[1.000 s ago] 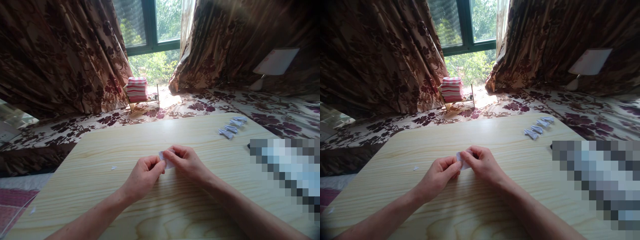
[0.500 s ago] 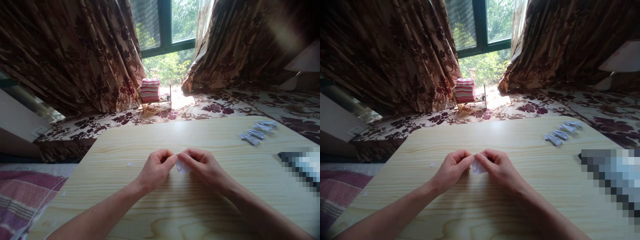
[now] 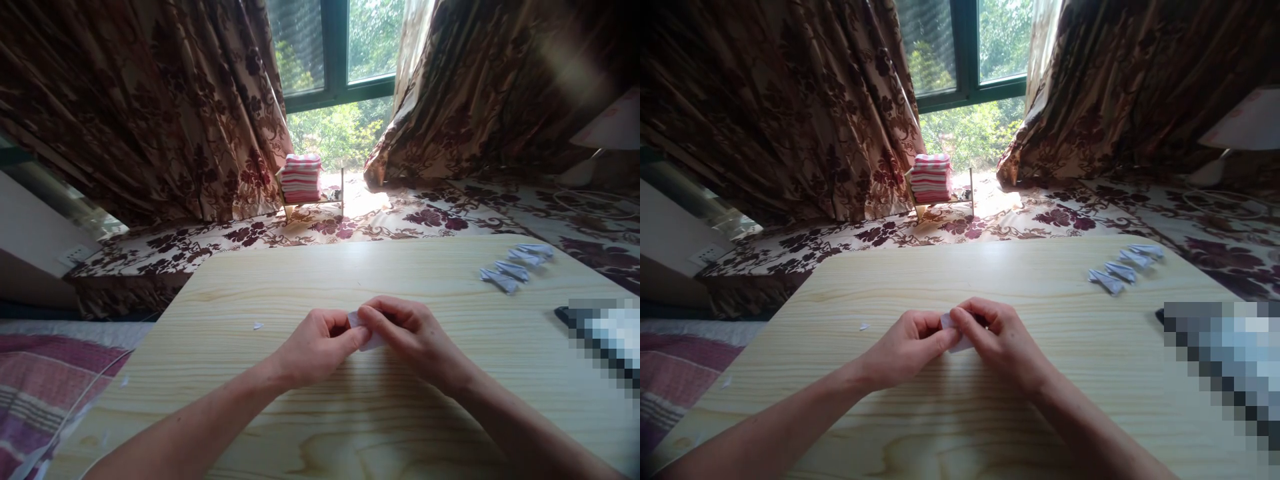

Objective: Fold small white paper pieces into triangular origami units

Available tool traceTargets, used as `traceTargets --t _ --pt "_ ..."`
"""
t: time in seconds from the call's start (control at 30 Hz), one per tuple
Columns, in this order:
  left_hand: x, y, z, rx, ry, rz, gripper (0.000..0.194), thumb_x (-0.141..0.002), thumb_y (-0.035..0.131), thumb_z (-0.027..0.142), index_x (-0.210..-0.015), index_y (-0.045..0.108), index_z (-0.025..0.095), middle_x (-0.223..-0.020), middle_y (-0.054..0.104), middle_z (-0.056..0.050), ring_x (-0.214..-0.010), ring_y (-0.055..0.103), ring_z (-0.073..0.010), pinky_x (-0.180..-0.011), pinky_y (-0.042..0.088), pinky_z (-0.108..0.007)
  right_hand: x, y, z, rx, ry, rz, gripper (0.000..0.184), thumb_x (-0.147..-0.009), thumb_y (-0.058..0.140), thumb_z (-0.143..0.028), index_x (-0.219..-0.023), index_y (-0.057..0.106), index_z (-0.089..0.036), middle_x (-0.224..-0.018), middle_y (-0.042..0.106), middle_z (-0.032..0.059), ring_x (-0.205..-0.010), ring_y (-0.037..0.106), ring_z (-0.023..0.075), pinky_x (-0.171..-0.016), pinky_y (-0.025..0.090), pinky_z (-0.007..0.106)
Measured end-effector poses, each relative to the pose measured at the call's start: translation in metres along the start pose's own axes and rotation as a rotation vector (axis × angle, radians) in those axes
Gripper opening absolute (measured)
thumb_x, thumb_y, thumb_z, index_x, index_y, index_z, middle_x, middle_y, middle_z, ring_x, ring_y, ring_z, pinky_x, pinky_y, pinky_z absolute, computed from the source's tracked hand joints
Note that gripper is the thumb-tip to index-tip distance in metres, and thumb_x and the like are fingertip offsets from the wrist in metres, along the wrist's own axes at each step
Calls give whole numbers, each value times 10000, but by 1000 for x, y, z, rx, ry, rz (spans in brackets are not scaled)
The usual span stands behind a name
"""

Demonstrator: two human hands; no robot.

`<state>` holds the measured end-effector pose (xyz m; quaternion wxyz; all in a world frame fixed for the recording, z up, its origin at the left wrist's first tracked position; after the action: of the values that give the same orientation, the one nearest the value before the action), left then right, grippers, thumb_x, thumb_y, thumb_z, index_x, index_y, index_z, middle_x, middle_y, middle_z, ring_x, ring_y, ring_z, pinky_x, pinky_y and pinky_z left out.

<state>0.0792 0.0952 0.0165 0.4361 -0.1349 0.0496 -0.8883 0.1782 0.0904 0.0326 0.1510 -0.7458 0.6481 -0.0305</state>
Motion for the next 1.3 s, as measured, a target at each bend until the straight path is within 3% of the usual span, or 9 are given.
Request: traceTargets --t 0.1,0.2,0.33,0.43,0.53,0.67,0.83,1.07,1.3 --pt "0 5 3 12 42 -57 342 -811 542 429 -637 544 134 -581 338 37 -555 277 -87 -515 192 -251 -1 1 5 -54 59 -5 357 -816 548 -452 -602 557 -167 -586 486 -10 -567 417 114 -500 330 236" --pt "-1 1 3 53 23 -16 350 -786 564 435 -601 522 141 -544 324 47 -526 252 -81 -506 173 -253 -6 -6 9 -99 103 27 443 -815 511 -537 -553 470 -183 -544 397 -30 -526 358 103 -476 299 241" --pt "-1 -21 4 90 30 232 386 -757 582 443 -529 488 146 -532 399 29 -551 324 -95 -541 239 -246 -11 -23 6 -112 94 102 494 -866 380 -595 -680 550 -171 -591 459 -8 -553 424 124 -533 367 264" --pt "1 -33 3 106 34 368 406 -749 587 455 -504 487 148 -535 438 16 -578 369 -109 -575 286 -245 -10 -20 6 -81 97 73 460 -861 426 -572 -679 552 -169 -606 466 -7 -566 424 125 -545 362 264" --pt "-1 -31 4 103 32 320 355 -739 619 437 -563 561 134 -554 482 13 -582 398 -112 -577 311 -238 -8 -12 3 -37 75 29 401 -838 499 -527 -645 529 -177 -582 427 -27 -555 379 116 -526 323 254" --pt "-3 -31 21 39 87 257 279 -729 653 371 -855 686 124 -685 588 -18 -637 486 -130 -604 371 -238 -5 -8 1 -6 70 -36 361 -827 531 -490 -664 558 -170 -576 415 -36 -547 351 110 -508 288 248" --pt "-7 -34 40 -78 108 298 258 -716 637 338 -580 615 120 -613 516 -6 -599 450 -118 -563 341 -239 -8 -17 0 -45 35 1 348 -808 568 -489 -670 558 -170 -599 457 -27 -575 390 118 -533 318 250" --pt "-18 -24 30 185 73 303 315 -730 631 417 -670 608 108 -551 492 17 -539 398 -100 -528 311 -237 -12 -26 -3 -85 -5 58 398 -853 483 -526 -663 509 -176 -590 446 -25 -569 408 116 -534 346 253" --pt "-18 -21 33 78 120 257 295 -724 637 383 -649 645 97 -578 533 -4 -576 432 -110 -540 309 -235 -10 -18 0 -67 10 19 355 -823 550 -493 -720 568 -154 -658 553 15 -622 467 137 -581 375 269"
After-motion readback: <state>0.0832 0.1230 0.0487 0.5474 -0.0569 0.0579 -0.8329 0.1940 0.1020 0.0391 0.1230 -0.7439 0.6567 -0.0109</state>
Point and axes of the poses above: each hand's wrist, its own x-axis away from the middle knuckle, its own y-axis out of the palm, z = x × y, the point moved 9 cm from there along -x, towards the middle knuckle
